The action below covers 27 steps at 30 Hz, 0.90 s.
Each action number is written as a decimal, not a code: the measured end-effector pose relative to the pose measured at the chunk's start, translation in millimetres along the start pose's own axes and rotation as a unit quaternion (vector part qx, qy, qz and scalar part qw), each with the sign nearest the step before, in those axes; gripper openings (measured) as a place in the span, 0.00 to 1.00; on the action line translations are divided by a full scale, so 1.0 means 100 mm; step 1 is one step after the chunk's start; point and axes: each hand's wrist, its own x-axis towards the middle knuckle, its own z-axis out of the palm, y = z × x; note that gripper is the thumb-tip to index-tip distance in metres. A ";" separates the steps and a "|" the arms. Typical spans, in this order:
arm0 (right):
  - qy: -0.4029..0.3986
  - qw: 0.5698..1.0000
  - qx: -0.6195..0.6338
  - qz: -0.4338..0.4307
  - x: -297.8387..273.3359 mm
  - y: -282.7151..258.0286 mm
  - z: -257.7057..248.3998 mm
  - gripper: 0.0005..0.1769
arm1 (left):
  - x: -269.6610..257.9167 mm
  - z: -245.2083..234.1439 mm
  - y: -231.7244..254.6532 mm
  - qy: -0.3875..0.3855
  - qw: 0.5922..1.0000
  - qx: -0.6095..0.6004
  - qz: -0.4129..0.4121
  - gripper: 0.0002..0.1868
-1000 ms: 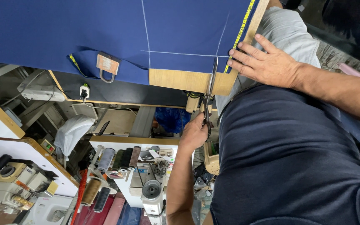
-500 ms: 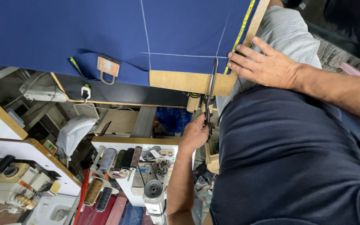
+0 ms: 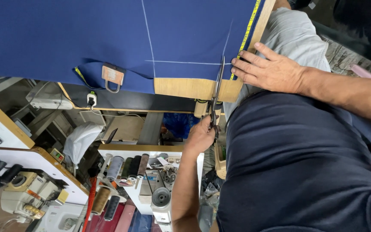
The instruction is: Cutting blue fabric with tailor scissors along chalk lines for garment production
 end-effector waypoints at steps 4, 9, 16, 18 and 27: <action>0.044 0.997 0.052 0.030 -0.05 -0.10 0.16 0.19 | 0.10 0.02 -0.16 0.010 1.000 -0.005 0.024 0.17; 0.090 0.989 0.096 0.069 -0.08 -0.16 0.25 0.20 | 0.05 0.00 -0.12 0.027 0.998 -0.017 0.047 0.20; 0.108 0.984 0.122 0.067 -0.06 -0.11 0.26 0.20 | 0.16 -0.13 0.07 0.043 0.996 -0.008 0.083 0.21; 0.109 0.984 0.126 0.067 -0.07 -0.11 0.27 0.20 | 0.16 -0.14 0.12 0.048 0.995 -0.004 0.092 0.21; 0.101 0.982 0.149 0.051 -0.05 -0.07 0.30 0.21 | 0.13 -0.16 0.23 0.047 0.996 -0.005 0.075 0.19</action>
